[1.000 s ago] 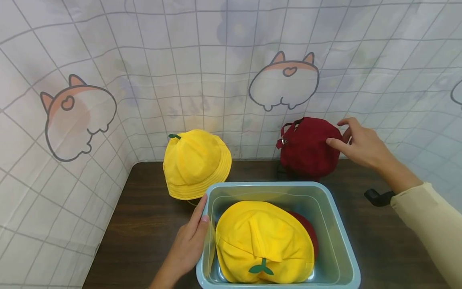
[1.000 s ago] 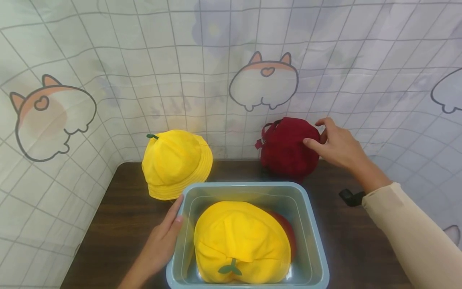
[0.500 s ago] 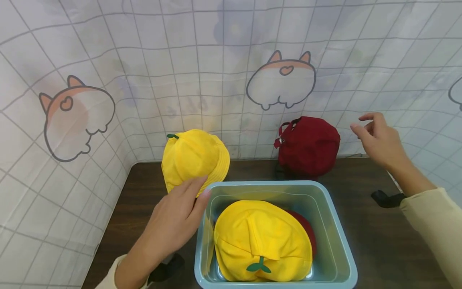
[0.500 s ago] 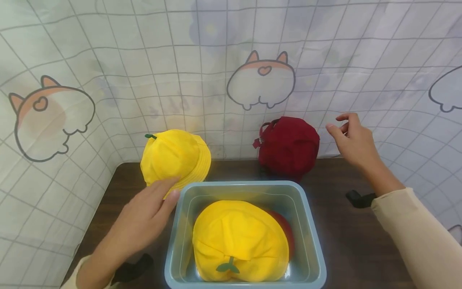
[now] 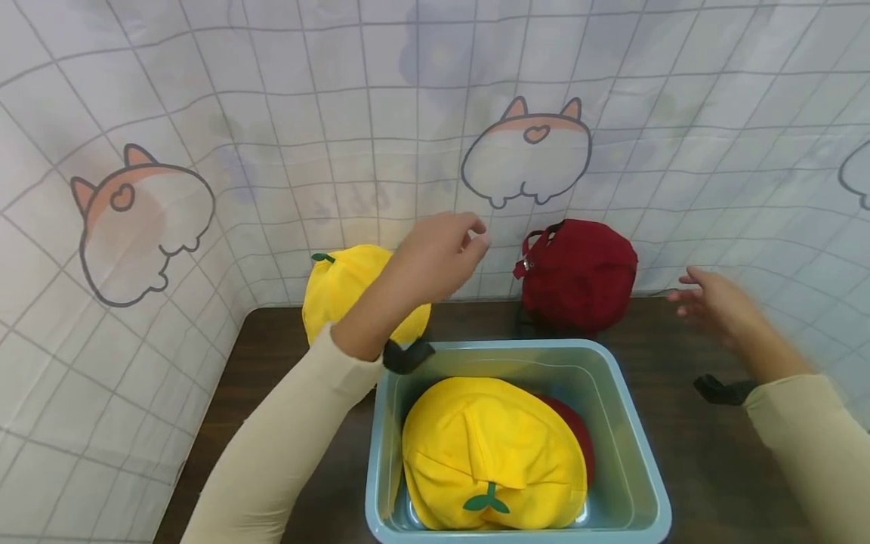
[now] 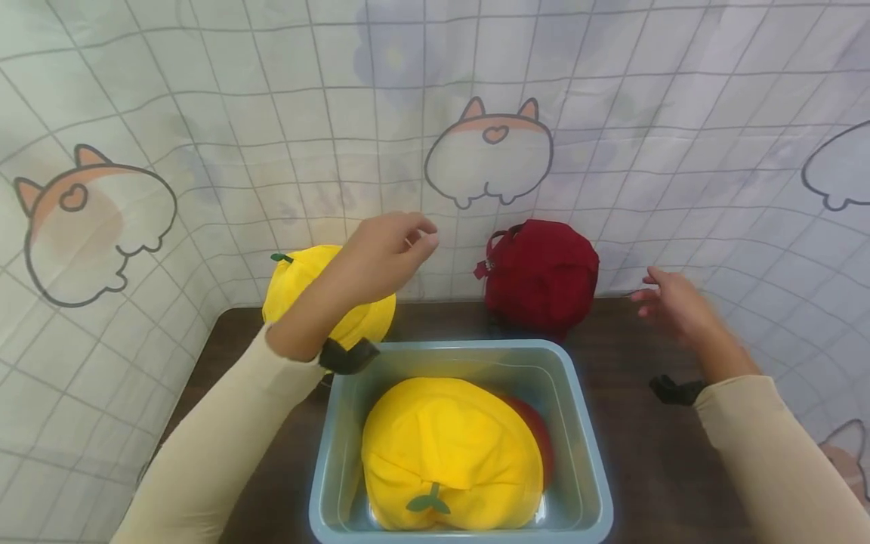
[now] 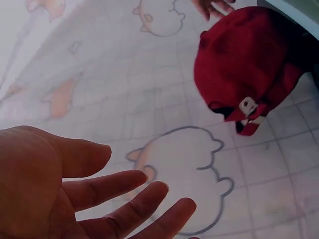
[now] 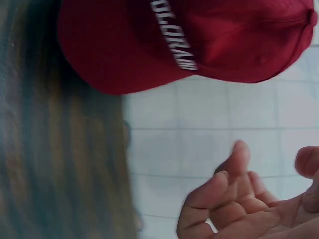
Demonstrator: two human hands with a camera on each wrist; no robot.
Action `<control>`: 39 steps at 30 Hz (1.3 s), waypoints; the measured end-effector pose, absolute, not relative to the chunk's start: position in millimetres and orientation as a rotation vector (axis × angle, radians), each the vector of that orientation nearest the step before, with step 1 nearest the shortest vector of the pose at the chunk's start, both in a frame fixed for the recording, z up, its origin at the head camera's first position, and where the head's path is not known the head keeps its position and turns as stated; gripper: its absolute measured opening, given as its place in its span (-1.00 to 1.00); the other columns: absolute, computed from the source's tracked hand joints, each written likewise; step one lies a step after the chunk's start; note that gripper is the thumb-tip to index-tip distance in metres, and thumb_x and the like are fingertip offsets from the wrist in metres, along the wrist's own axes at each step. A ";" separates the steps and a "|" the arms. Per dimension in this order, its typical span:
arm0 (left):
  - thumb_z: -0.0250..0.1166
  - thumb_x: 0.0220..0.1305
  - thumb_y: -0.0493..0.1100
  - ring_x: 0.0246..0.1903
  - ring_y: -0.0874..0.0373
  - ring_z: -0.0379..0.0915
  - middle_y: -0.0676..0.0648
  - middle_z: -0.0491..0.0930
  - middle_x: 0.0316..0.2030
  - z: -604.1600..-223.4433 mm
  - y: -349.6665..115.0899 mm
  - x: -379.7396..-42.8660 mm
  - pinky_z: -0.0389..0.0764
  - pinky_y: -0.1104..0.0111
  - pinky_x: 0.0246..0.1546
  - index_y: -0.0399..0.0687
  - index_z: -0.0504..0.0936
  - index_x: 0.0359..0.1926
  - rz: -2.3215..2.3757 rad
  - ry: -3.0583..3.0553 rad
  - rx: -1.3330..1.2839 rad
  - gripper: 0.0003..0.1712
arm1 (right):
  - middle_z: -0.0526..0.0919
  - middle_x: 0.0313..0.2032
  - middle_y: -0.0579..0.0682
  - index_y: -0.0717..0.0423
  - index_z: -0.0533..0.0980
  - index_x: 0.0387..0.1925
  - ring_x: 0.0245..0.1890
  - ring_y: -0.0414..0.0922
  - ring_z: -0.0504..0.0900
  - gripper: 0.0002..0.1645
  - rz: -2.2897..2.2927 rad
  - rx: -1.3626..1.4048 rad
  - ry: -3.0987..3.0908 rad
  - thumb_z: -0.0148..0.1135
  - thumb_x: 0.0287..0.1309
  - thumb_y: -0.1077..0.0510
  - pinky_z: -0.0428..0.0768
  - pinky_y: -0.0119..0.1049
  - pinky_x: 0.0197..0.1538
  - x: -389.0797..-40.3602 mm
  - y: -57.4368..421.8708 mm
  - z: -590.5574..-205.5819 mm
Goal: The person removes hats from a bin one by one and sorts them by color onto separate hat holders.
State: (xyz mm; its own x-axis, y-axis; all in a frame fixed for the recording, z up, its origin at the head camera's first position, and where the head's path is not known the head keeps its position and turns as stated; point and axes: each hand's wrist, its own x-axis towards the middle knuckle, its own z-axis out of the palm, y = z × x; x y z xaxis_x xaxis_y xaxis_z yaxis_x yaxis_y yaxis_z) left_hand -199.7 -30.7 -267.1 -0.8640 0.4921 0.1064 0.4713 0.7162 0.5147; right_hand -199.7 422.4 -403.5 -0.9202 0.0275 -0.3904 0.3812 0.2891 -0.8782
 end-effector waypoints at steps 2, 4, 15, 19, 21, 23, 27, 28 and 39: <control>0.05 0.58 0.02 -0.16 0.10 0.54 -0.03 0.67 -0.11 -273.9 -15.3 -217.0 0.62 0.25 -0.04 -0.06 0.58 0.19 0.857 2.836 0.802 -0.62 | 0.71 -0.32 -0.36 0.17 0.04 0.47 -0.36 -0.25 0.59 -0.13 -1.731 0.404 2.114 -0.29 0.51 -0.40 0.62 -0.38 -0.16 -200.1 422.3 -416.9; 0.04 0.58 0.01 -0.13 0.10 0.54 -0.03 0.68 -0.07 -283.2 -1.4 -231.7 0.61 0.24 -0.02 -0.05 0.58 0.19 0.869 2.787 0.794 -0.62 | 0.75 -0.27 -0.32 0.04 0.15 0.35 -0.35 -0.23 0.59 -0.24 -1.805 0.438 1.980 -0.23 0.48 -0.43 0.62 -0.34 -0.17 -200.2 420.2 -429.0; 0.10 0.57 -0.01 -0.08 0.12 0.48 -0.08 0.65 -0.01 -333.3 63.6 -262.4 0.53 0.33 -0.09 -0.05 0.55 0.28 0.945 2.701 0.731 -0.59 | 0.79 -0.16 -0.12 0.13 0.20 0.26 -0.44 -0.27 0.58 -0.45 -1.771 0.482 1.704 -0.39 0.63 -0.20 0.66 -0.36 -0.20 -199.4 391.2 -470.9; 0.16 0.53 -0.02 -0.09 0.14 0.46 -0.07 0.65 -0.04 -344.5 75.3 -263.5 0.54 0.39 -0.16 -0.06 0.62 0.11 0.995 2.724 0.645 -0.70 | 0.74 -0.23 -0.09 0.13 0.20 0.28 -0.41 -0.26 0.61 -0.55 -1.725 0.453 1.646 -0.39 0.65 -0.05 0.68 -0.35 -0.17 -198.0 379.0 -481.2; 0.20 0.51 -0.04 -0.17 0.14 0.46 -0.05 0.63 -0.17 -348.6 77.7 -264.7 0.52 0.42 -0.27 -0.07 0.64 -0.05 1.015 2.714 0.613 -0.78 | 0.71 -0.28 -0.10 0.08 0.26 0.22 -0.40 -0.25 0.62 -0.60 -1.730 0.441 1.600 -0.38 0.65 -0.02 0.68 -0.36 -0.18 -197.9 374.4 -484.6; 0.22 0.50 -0.06 -0.24 0.16 0.44 -0.04 0.59 -0.28 -351.9 78.6 -266.3 0.46 0.44 -0.34 -0.07 0.62 -0.19 1.032 2.700 0.598 -0.81 | 0.69 -0.32 -0.10 0.04 0.35 0.13 -0.39 -0.24 0.62 -0.63 -1.749 0.430 1.551 -0.36 0.64 0.00 0.68 -0.35 -0.19 -198.5 371.1 -487.5; 0.23 0.50 -0.08 -0.30 0.18 0.41 -0.02 0.54 -0.33 -355.1 79.6 -268.6 0.43 0.45 -0.39 -0.04 0.58 -0.31 1.094 2.647 0.552 -0.80 | 0.63 -0.45 -0.12 0.04 0.47 -0.16 -0.47 -0.25 0.57 -0.54 -1.760 0.363 1.471 -0.41 0.61 0.05 0.66 -0.37 -0.28 -202.1 365.7 -492.9; 0.23 0.50 -0.08 -0.29 0.17 0.42 -0.03 0.55 -0.32 -355.0 80.0 -268.7 0.44 0.45 -0.39 -0.04 0.59 -0.31 1.110 2.636 0.539 -0.80 | 0.60 -0.48 -0.13 0.05 0.46 -0.22 -0.49 -0.26 0.55 -0.52 -1.761 0.348 1.452 -0.43 0.60 0.06 0.65 -0.38 -0.30 -203.1 364.7 -494.0; 0.17 0.53 -0.14 -0.32 0.14 0.39 -0.04 0.49 -0.37 -348.1 81.3 -264.6 0.38 0.43 -0.43 -0.12 0.58 -0.26 1.236 2.591 0.481 -0.81 | 0.48 -0.57 -0.14 0.01 0.37 -0.39 -0.61 -0.30 0.45 -0.53 -1.775 0.264 1.420 -0.46 0.55 0.09 0.54 -0.46 -0.46 -206.1 361.9 -498.1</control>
